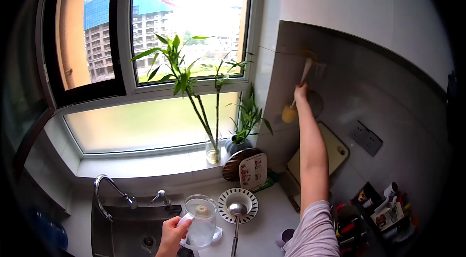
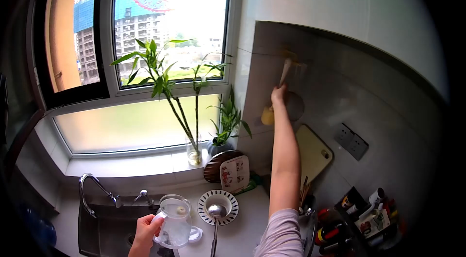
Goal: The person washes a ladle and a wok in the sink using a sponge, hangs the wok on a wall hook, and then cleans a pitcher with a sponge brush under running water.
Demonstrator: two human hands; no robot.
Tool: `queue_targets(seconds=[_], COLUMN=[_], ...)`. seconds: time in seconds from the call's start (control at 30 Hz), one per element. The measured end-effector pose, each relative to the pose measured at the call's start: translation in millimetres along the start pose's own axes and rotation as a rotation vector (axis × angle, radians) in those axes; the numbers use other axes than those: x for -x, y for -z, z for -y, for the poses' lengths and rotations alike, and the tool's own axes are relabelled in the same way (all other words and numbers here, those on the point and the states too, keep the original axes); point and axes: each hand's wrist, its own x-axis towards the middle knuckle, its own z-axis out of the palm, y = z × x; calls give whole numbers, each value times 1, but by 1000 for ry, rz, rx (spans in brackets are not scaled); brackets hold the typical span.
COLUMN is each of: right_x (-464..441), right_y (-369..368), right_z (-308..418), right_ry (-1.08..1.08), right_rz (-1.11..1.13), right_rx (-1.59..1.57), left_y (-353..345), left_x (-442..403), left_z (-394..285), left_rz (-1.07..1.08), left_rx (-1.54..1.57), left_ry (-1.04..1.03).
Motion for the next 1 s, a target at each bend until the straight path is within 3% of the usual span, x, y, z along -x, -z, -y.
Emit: queue_targets(seconds=[0.03,0.1,0.13,0.27,0.4,0.5,0.7,0.77,0.83,0.9,1.0], right_x=[-6,-19,10,127,270,388,604,663,714,745,767], right_y=[1,-17,0,38,78,93,58,32,9,-5,-8], right_z=[3,-5,23,89,122,133,141,141,143,133,122], right_ry=[33,222,164,12,-127,-168,-197,-174,-279,-132,-410], right_rz=[-22,-37,229,634,976,1030,1475,1612,1630,1559,1488], right_rx=[32,-220,-514,-680,-864,-1009,-848,-636,-613,-492,-444], left_y=[5,21,24,66,123,172,248,275,295,315,336], left_x=[1,11,18,37,59,68,72,69,64,56,42], left_z=[0,4,-5,3,18,43,77,92,108,129,173], left_rz=[-16,-38,-57,-64,-36,-5,11,26,1,14,78], left_rx=[2,-56,-131,-202,-174,-168,-210,-188,-237,-249,-464], left_ry=[1,21,21,55,21,12,43,77,28,63,107])
